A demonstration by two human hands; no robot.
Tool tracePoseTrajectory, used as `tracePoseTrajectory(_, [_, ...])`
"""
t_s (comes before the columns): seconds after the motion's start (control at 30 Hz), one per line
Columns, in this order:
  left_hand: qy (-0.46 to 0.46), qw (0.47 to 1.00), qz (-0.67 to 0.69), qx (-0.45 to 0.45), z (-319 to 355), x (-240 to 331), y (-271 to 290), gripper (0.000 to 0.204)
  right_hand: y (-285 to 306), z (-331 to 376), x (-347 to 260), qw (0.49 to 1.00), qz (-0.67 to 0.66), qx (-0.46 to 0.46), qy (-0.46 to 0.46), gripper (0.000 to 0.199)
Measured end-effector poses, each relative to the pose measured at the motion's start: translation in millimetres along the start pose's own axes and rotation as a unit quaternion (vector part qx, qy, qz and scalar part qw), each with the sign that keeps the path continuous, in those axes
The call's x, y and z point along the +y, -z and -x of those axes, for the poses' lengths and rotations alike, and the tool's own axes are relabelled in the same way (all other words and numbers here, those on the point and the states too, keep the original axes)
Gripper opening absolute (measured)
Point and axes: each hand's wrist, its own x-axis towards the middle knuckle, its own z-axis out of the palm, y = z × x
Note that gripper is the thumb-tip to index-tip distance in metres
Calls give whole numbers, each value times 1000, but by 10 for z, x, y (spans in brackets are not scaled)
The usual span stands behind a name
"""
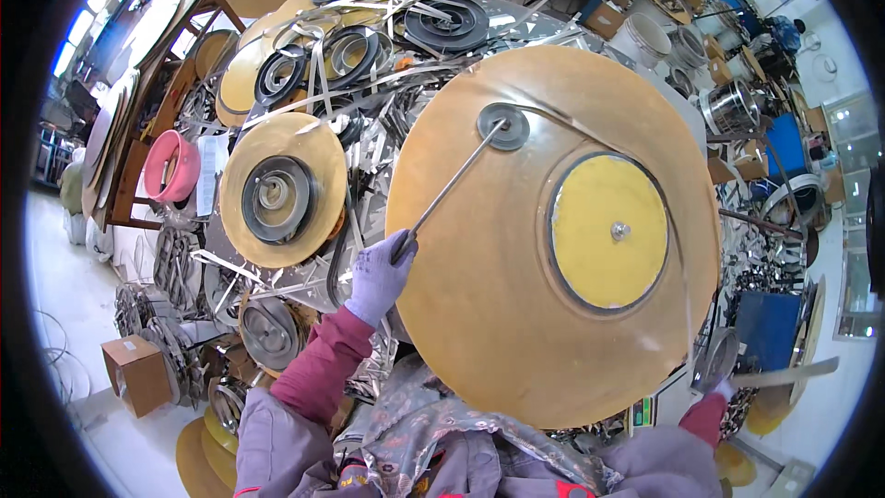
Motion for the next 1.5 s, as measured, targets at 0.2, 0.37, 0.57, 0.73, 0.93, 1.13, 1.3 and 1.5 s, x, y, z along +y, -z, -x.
tracePoseTrajectory(0.2, [-18, 999, -30, -13, -77, 119, 3, 22, 18, 1025, 546, 998, -61, -26, 5, 31])
tracePoseTrajectory(0.37, [-23, 996, -85, -24, -103, 163, 21, 23, -905, 3055, -1536, 929, -201, -222, 217, 29])
tracePoseTrajectory(0.57, [-52, 995, -78, -44, -201, 87, 15, 21, -1638, 4378, -2947, 800, -120, -366, 459, 27])
tracePoseTrajectory(0.73, [-67, 994, 4, 86, 59, -65, 254, 18, -2363, 5669, -3922, 669, -157, -533, 494, 19])
tracePoseTrajectory(0.93, [-114, 953, -144, 239, -853, -369, 882, 24, -3138, 6500, -4109, 513, -106, -655, 544, 19])
tracePoseTrajectory(1.13, [26, 941, -289, 173, -1604, -593, 873, 32, -4064, 7115, -3933, 412, -65, -757, 504, 22])
tracePoseTrajectory(1.3, [64, 926, -337, 157, -1813, -529, 887, 35, -4478, 7371, -3927, 369, -22, -763, 530, 20])
tracePoseTrajectory(1.5, [-22, 981, -130, 146, -1942, -113, 627, 44, -4704, 7416, -3953, 377, -66, -788, 482, 19])
